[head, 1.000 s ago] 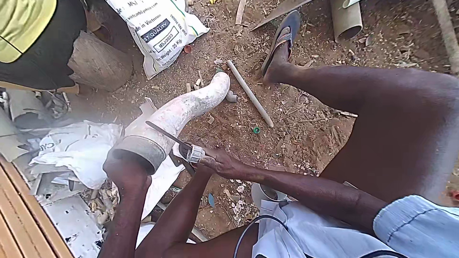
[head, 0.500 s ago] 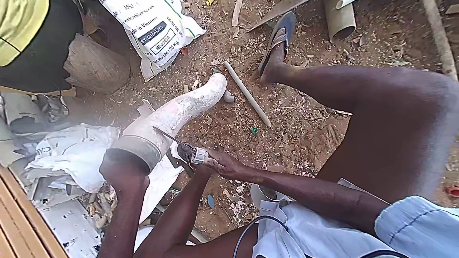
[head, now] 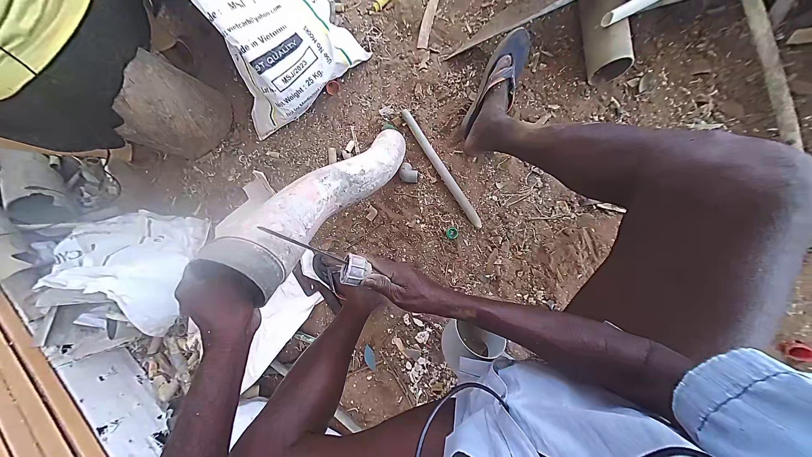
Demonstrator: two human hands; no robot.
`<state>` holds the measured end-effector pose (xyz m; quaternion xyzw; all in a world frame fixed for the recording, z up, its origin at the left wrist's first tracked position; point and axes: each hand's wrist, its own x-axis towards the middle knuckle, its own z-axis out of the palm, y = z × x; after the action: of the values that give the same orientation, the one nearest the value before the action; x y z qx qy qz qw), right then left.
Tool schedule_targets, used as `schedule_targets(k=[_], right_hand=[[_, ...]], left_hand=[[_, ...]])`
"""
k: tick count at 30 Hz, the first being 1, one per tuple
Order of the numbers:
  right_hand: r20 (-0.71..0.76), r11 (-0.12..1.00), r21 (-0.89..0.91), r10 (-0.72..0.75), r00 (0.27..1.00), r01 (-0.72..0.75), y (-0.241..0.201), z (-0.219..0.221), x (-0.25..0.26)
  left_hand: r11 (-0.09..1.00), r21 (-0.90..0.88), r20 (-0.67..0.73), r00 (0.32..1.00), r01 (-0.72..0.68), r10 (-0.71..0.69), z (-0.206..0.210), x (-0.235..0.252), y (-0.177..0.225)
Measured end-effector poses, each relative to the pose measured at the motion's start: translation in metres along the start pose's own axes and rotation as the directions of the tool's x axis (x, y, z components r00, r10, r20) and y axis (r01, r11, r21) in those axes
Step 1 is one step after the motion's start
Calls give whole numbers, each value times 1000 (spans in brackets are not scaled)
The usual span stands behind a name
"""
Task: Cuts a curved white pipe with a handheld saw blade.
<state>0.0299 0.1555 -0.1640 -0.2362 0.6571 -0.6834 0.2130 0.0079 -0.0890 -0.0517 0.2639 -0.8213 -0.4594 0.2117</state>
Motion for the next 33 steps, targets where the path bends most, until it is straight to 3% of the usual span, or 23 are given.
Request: schedule_targets(k=[3,5,8,12,17,18,22,25,29,33], right_hand=[[-149,987,39,-151,977,158,-29,1,18],[-196,982,-6,-187,963,190,-34,3,22],[-54,999,-41,19,998,-21,11,21,11],[-18,991,-92,91,996,-93,17,18,-4],[-142,990,-16,-141,980,140,-18,12,13],[-135,990,-47,-142,981,137,-14,12,17],[17,982,-143,125,992,-121,29,8,6],[-9,987,-120,107,994,-107,26,3,-6],[-104,988,-79,-142,984,134,-11,6,8],[5,994,-101,52,999,-51,25,15,4]], left_hand=[[1000,-25,-4,1000,3,-3,-2,0,-3],[998,-55,-7,1000,13,-14,-1,1,-6],[998,-60,-5,1000,24,-24,-2,-4,-6],[997,-74,18,999,30,-29,-8,-8,-18],[998,-55,4,1000,24,-24,-5,-5,-10],[998,-56,-7,1000,24,-25,-3,-4,-10],[998,-55,13,1000,24,-24,-6,-2,-12],[1000,-15,32,999,16,-16,-11,-9,-18],[999,-11,35,999,-33,34,-8,-3,-14],[999,-17,32,999,-36,37,-8,-5,-16]])
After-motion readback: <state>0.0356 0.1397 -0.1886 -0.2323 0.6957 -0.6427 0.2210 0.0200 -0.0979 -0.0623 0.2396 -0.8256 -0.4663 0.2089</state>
